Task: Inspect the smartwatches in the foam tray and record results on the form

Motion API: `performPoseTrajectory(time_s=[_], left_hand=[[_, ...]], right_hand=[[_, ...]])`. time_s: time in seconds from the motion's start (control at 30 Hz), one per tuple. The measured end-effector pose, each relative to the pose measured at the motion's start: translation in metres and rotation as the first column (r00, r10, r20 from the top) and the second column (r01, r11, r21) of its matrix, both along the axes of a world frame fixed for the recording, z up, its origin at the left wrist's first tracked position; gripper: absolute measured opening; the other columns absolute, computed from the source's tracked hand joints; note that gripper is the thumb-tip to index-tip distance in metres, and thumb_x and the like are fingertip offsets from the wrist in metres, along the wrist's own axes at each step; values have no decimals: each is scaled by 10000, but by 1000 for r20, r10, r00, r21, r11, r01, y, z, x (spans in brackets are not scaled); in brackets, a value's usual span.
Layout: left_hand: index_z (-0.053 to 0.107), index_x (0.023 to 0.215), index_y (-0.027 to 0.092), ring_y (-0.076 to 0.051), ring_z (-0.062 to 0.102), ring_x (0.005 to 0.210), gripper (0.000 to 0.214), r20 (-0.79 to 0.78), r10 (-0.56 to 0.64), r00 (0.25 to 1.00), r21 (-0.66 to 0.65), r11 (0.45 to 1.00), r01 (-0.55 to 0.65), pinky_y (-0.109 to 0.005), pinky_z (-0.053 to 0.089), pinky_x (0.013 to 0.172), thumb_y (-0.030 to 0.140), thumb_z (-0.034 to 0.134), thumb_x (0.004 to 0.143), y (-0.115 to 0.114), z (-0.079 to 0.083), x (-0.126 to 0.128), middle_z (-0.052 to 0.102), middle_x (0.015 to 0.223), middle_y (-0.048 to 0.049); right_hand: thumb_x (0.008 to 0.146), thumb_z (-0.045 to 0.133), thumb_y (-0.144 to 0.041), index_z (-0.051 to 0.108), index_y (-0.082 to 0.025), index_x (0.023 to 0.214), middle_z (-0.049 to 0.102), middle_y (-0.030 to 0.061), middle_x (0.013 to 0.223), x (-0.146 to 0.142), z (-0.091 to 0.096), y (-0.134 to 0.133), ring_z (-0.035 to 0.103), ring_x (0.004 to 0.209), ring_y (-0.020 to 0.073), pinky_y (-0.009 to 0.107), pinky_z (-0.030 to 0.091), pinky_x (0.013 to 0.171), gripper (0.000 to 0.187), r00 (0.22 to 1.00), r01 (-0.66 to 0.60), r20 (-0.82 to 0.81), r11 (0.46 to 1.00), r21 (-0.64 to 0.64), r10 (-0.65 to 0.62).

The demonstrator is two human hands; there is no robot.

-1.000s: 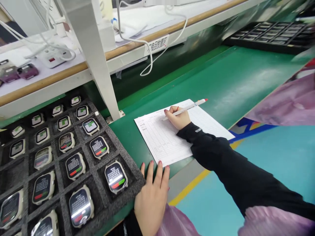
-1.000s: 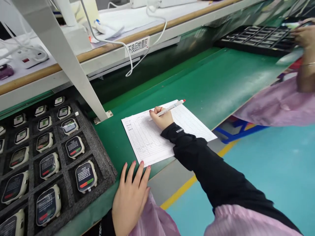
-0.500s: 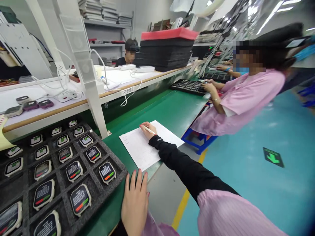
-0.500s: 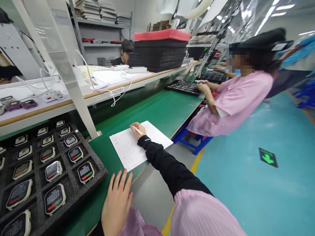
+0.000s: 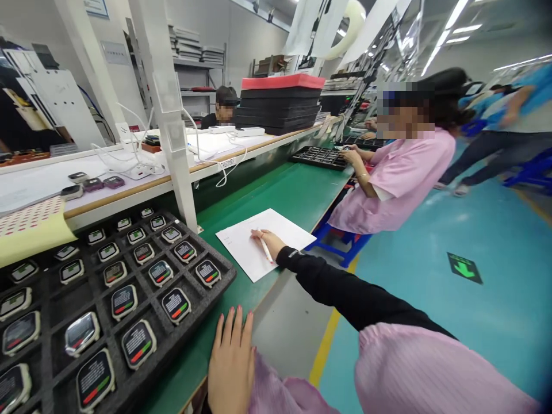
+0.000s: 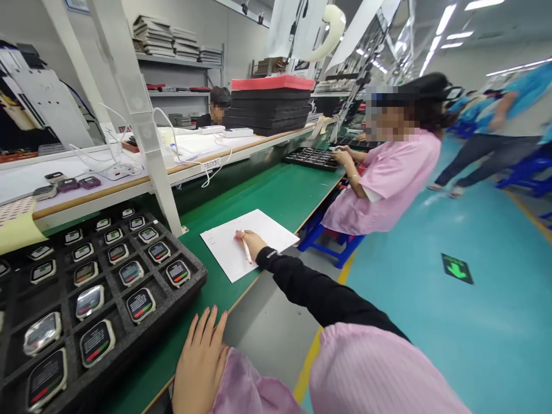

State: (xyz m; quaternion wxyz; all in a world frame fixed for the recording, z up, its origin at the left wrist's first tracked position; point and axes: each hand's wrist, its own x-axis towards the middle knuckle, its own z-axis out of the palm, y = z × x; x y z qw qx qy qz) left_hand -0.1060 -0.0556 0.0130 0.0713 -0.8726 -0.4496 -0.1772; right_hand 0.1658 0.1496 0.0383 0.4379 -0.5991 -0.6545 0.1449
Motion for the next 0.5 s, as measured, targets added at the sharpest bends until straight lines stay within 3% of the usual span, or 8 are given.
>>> performPoseTrajectory(time_s=[0.13, 0.23, 0.3, 0.37, 0.43, 0.5], left_hand=[[447, 1445, 271, -217, 441, 1401, 492, 71, -96, 993, -71, 992, 101, -450, 493, 1123, 338, 501, 961, -4, 2, -18, 426, 1542, -3], [550, 1348, 297, -203, 434, 1407, 409, 151, -123, 981, -104, 985, 140, -447, 489, 1130, 423, 488, 964, -7, 3, -29, 421, 1543, 36], [563, 1327, 306, -192, 429, 1410, 402, 176, -141, 974, -123, 979, 164, -445, 481, 1138, 455, 481, 963, -9, 5, -37, 417, 1544, 55], [561, 1326, 308, -184, 423, 1413, 407, 174, -164, 971, -139, 972, 189, -442, 471, 1146, 469, 480, 961, -10, 7, -46, 408, 1548, 64], [558, 1328, 315, -176, 420, 1414, 407, 160, -189, 969, -136, 968, 211, -429, 466, 1148, 463, 495, 954, -10, 8, -55, 401, 1552, 70], [551, 1335, 322, -174, 420, 1412, 415, 141, -215, 966, -106, 967, 231, -416, 468, 1141, 446, 520, 939, -8, 5, -64, 390, 1557, 73]], right_hand=[[697, 746, -289, 628, -256, 714, 687, 108, 899, 9, -10, -34, 633, 907, 295, 425, 489, 896, 124, 999, 4, 37, 998, -64, -2], [684, 706, -320, 611, -239, 788, 678, 162, 974, 26, -18, -53, 592, 1063, 374, 521, 424, 996, 162, 981, 188, 48, 981, -52, -186], [684, 682, -356, 614, -192, 922, 653, 213, 1063, 42, -22, -60, 541, 1165, 418, 567, 368, 1055, 297, 918, 395, 60, 917, -52, -392], [690, 691, -396, 612, -128, 1067, 641, 245, 1098, 57, -24, -63, 554, 1175, 430, 548, 411, 1043, 469, 773, 634, 111, 761, -133, -625], [733, 694, -465, 626, -87, 1117, 661, 259, 1005, 66, -25, -61, 632, 1038, 445, 549, 514, 898, 543, 695, 715, 146, 652, -254, -704], [819, 643, -522, 664, -113, 1091, 680, 217, 872, 65, -23, -57, 685, 842, 402, 516, 568, 723, 491, 731, 673, 131, 676, -300, -670]])
